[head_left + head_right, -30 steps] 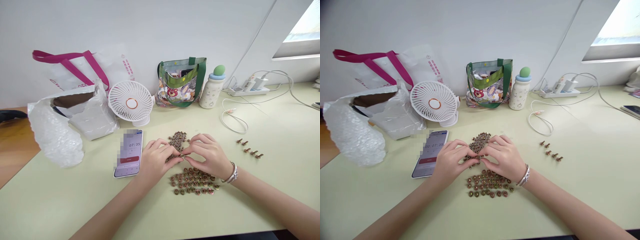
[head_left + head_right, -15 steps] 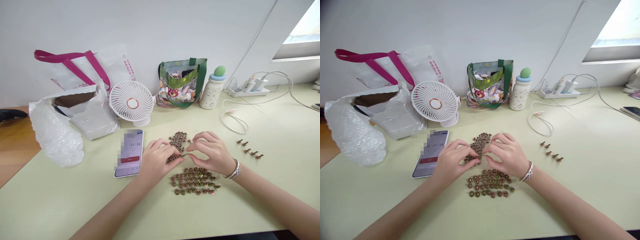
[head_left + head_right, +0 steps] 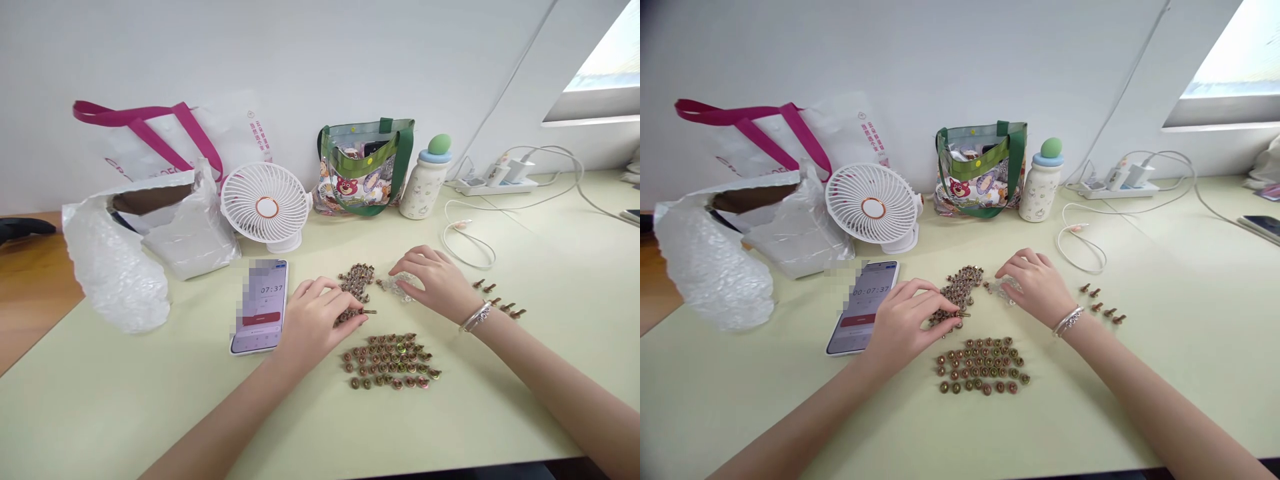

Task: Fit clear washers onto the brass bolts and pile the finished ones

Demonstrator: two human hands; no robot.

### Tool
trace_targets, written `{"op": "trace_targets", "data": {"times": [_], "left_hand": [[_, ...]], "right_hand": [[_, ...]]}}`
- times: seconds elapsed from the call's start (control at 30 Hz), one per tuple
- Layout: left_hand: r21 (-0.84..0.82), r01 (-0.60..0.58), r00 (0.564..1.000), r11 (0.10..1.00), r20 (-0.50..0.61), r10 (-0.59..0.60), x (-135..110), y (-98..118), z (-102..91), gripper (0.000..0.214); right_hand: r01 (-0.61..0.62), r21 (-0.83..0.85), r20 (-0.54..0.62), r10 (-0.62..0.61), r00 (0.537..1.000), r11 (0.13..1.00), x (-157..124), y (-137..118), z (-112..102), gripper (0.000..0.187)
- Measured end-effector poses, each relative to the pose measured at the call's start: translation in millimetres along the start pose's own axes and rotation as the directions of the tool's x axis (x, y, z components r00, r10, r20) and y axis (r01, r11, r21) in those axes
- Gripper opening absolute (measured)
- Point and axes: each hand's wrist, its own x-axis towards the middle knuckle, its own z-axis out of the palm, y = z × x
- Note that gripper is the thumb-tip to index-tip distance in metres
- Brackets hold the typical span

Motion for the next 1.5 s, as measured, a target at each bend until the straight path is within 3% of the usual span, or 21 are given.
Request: {"op": "trace_targets", "data": {"times": [0.27, 0.37, 0.63, 0.83, 1.23, 1.5], "left_hand": [[0.002, -0.017, 1.0, 1.0, -0.005, 0.017, 0, 0, 0.1, 0.016], [-0.001, -0.029, 1.0, 1.0, -0.012, 0.029, -1, 0, 0.8, 0.017], [-0.015, -0.035, 0.999, 0.999, -0.033, 0.035, -1, -1, 2.0, 0.015], [-0.061, -0.019, 0.999, 0.998, 0.044, 0.022, 0, 1, -2.3, 0.017], [0.01, 0.002, 1.0, 1.0, 0.03, -0.002, 1, 1, -2.6, 0.019], [0.008, 0.008, 0.999, 1.0, 0.042, -0.008, 1, 1, -2.7, 0.02]], "right_hand": [[0.13, 0.402, -0.008, -0.139, 0.99, 0.906, 2, -27, -10, 0.011], [0.15, 0.473, -0.027, -0.156, 0.987, 0.868, 1, -37, -9, 0.008], [0.162, 0.45, -0.051, -0.156, 0.986, 0.878, -1, -43, -4, 0.007], [0.168, 0.389, -0.091, -0.144, 0.985, 0.906, -3, -47, -7, 0.007], [0.214, 0.377, 0.011, -0.235, 0.972, 0.901, -6, -68, -5, 0.009], [0.182, 0.35, 0.075, -0.221, 0.972, 0.919, -7, -70, -4, 0.009]]}}
